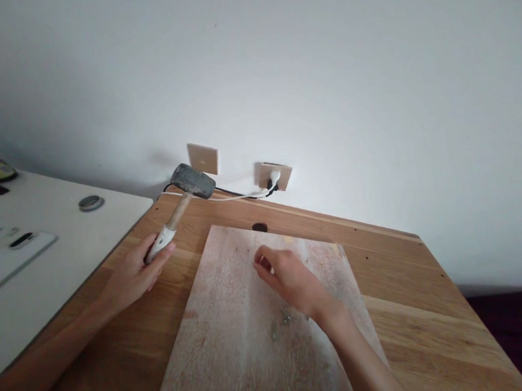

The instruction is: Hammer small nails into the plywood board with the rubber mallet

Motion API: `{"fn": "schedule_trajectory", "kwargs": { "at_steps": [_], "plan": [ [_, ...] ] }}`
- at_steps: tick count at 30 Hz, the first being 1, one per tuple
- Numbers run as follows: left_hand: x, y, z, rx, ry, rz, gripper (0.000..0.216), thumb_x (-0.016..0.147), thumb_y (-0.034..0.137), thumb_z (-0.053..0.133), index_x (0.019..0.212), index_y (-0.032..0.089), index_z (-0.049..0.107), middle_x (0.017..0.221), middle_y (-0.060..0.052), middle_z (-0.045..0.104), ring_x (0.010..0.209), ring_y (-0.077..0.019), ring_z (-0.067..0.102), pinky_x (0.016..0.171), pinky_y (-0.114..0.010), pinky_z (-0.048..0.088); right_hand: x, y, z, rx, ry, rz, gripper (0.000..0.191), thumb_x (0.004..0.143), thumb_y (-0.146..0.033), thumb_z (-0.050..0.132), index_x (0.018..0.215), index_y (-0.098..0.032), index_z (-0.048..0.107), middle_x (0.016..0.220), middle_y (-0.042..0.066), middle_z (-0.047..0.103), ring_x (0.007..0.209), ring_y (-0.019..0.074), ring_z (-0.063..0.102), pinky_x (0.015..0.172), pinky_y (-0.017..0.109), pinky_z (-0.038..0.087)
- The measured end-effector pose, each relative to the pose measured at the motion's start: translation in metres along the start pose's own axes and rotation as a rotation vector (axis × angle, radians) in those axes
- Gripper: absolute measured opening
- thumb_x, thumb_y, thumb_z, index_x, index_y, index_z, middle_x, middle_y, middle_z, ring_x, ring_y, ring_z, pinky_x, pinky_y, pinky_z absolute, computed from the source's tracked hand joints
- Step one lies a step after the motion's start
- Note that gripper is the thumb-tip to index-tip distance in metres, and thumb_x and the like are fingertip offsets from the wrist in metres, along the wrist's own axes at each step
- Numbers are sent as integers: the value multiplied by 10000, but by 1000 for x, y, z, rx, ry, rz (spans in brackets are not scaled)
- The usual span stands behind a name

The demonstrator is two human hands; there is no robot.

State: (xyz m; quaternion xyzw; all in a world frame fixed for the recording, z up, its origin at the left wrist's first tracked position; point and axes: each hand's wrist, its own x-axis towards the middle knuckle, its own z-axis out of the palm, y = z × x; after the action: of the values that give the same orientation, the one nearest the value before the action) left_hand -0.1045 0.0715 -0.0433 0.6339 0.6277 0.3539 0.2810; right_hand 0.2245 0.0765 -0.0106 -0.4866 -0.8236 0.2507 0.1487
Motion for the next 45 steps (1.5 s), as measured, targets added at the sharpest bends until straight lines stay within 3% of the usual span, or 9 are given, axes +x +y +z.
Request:
{"fn": "schedule_trajectory", "kwargs": {
  "at_steps": [3,7,14,20,27,32,36,41,45],
  "plan": [
    [-1,3,-1,43,-27,49,367,923,573,560,816,222,550,600,45,506,564,-145,491,520,-239,352,35,-10,-3,-45,105,-41,117,951,-151,578,873,-199,650,802,16,720,710,146,648,659,253,468],
    [-3,1,3,20,-102,38,393,941,596,524,824,223,565,578,48,491,564,-156,495,528,-246,344,59,-16,1,-116,89,-100,147,942,-105,590,884,-187,697,827,28,730,745,154,657,684,257,473],
    [-3,-2,6,102,-77,143,337,944,531,561,926,205,645,691,15,632,624,-177,580,624,-278,395,70,-3,20,-155,18,-158,225,920,-26,597,918,-179,763,881,59,747,852,189,682,793,284,494],
    [-13,5,14,-38,-273,43,339,982,530,515,973,211,628,690,2,703,667,-197,687,660,-275,483,68,3,25,-170,15,-146,219,932,-30,596,946,-174,761,921,67,763,842,181,693,778,276,496],
    [-11,-2,31,-261,-427,-105,454,942,636,535,1030,193,579,554,63,577,413,-139,564,391,-216,413,69,4,25,-220,39,-69,265,920,-15,578,900,-172,791,915,84,781,873,208,722,793,282,504],
    [7,1,35,-282,-411,-87,482,941,645,543,1053,179,594,542,60,568,409,-126,544,380,-197,394,75,11,20,-228,44,-24,279,879,-6,607,907,-189,815,915,60,809,866,199,749,797,262,526],
    [16,12,32,-200,-295,-9,421,952,593,558,1016,179,606,552,53,577,429,-121,547,410,-197,386,74,13,17,-218,44,-10,299,882,-6,607,943,-205,822,938,35,823,860,176,763,788,234,539],
    [8,21,27,-152,-214,42,373,973,546,532,980,183,620,548,66,530,450,-121,530,463,-216,399,70,5,20,-257,45,23,308,890,-8,594,943,-199,829,962,70,825,906,217,768,812,268,535],
    [1,20,25,-59,-199,93,361,960,516,575,1059,182,671,640,44,590,538,-132,548,518,-229,391,69,-4,27,-293,42,52,284,908,-32,591,982,-189,815,1051,107,808,1015,257,746,853,300,529]
  ]
}}
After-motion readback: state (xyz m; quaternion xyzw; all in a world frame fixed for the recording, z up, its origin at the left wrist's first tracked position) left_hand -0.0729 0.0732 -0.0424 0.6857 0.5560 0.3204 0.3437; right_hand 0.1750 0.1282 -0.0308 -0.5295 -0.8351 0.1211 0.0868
